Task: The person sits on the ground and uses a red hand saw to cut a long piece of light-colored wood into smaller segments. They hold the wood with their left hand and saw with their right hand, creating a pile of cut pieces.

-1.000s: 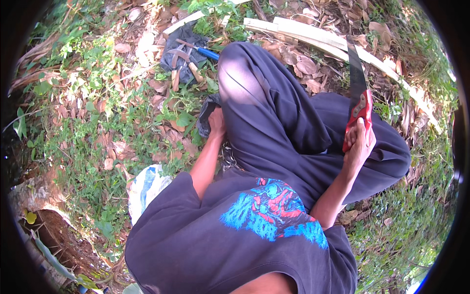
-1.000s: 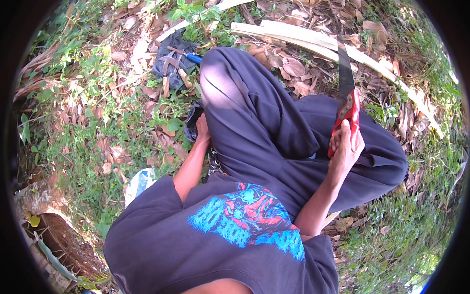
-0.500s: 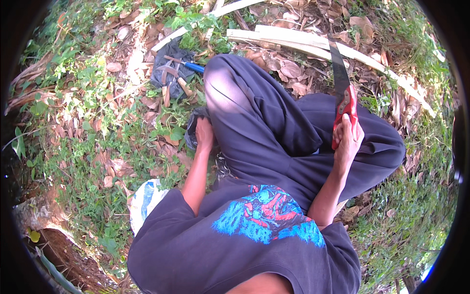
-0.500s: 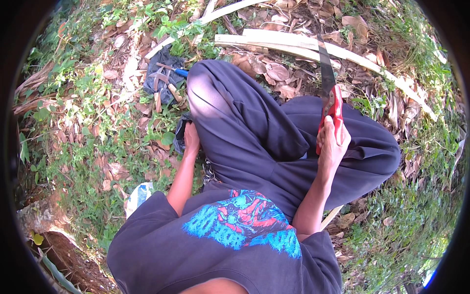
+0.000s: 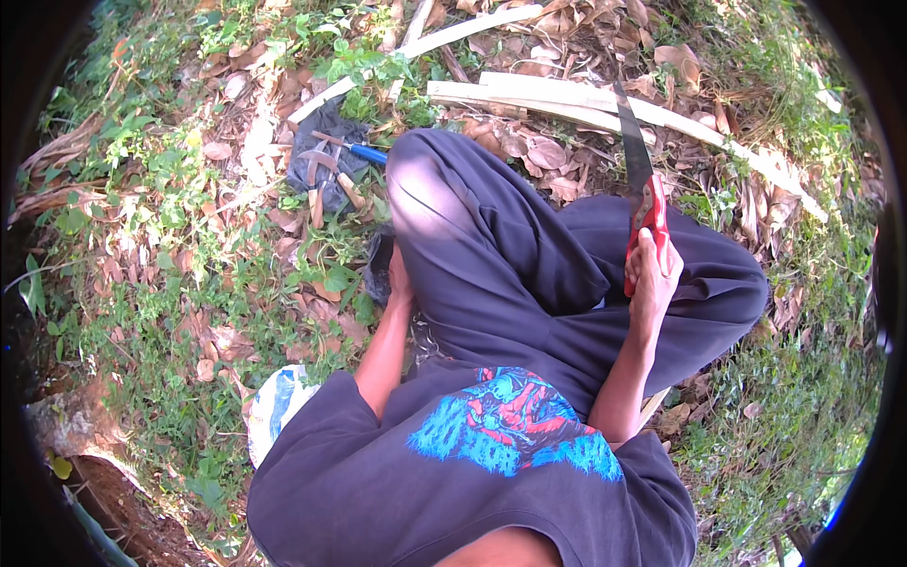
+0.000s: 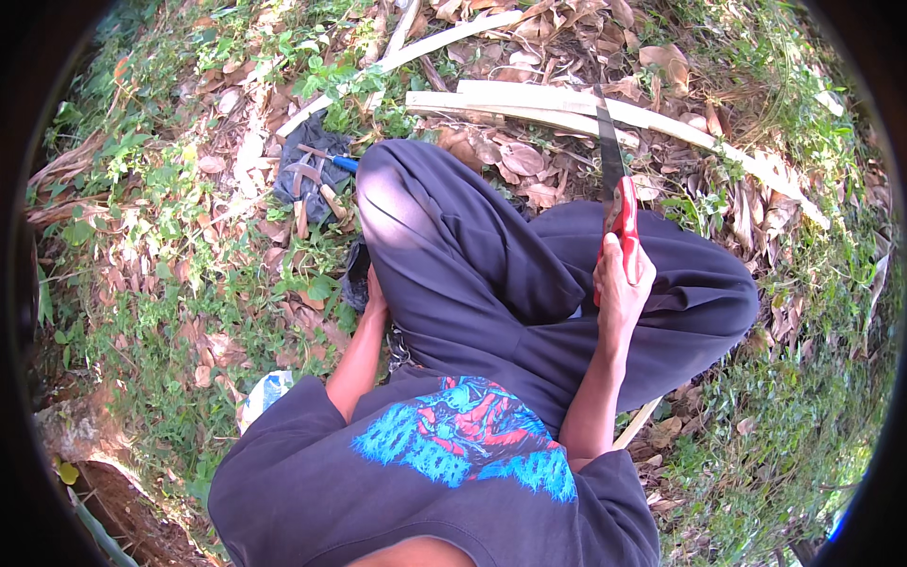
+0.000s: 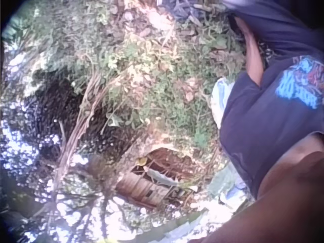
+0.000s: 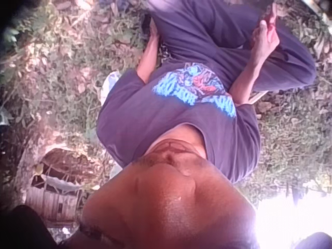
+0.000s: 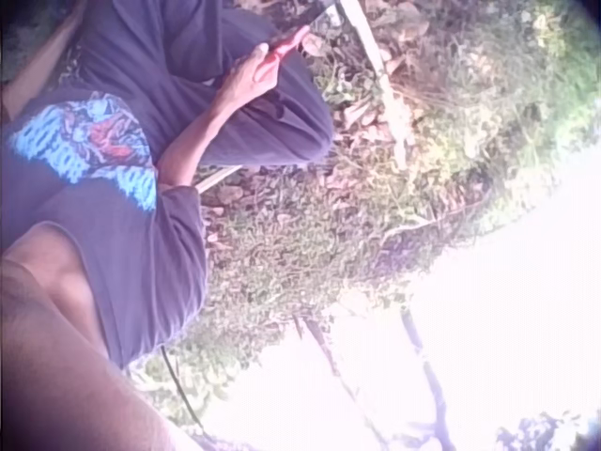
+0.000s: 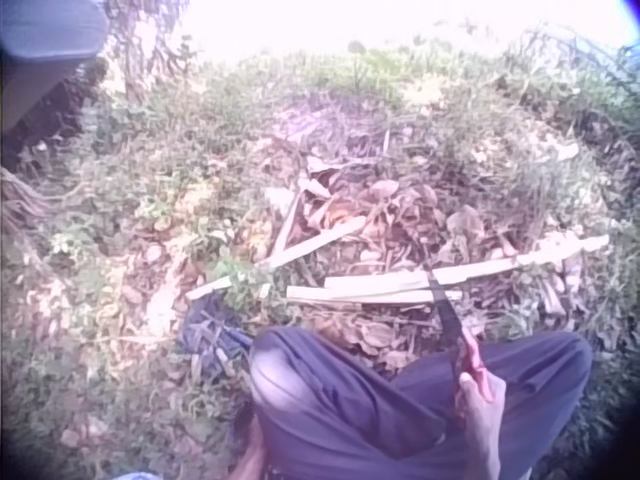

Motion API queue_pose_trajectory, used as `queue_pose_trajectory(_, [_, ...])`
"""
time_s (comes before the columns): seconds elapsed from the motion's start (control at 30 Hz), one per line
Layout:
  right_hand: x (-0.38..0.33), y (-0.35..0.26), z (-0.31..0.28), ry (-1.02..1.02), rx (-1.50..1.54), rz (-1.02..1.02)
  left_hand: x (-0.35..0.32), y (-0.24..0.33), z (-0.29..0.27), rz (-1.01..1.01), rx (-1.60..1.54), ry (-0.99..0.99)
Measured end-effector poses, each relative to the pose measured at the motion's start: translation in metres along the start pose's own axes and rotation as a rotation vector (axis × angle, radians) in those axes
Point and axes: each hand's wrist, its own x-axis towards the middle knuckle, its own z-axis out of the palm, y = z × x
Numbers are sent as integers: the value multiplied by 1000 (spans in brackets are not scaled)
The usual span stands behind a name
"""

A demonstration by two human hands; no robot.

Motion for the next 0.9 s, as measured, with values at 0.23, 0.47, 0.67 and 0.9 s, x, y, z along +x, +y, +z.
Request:
queue_pose_trajectory(0.23, [0, -1, -1, 12, 22, 23, -3, 33, -4, -214, -38, -13])
queue_pose_trajectory(0.47, [-1, -4, 0, 16, 10, 23, -30, 25, -16, 78, 325, -67])
queue_pose_trajectory(0.67, [-3, -7, 2, 18, 8, 32, -29, 25, -18, -56, 314, -210])
queue_pose_trajectory(0.9, [-1, -2, 0, 4, 22, 25, -29, 48, -18, 134, 355, -145])
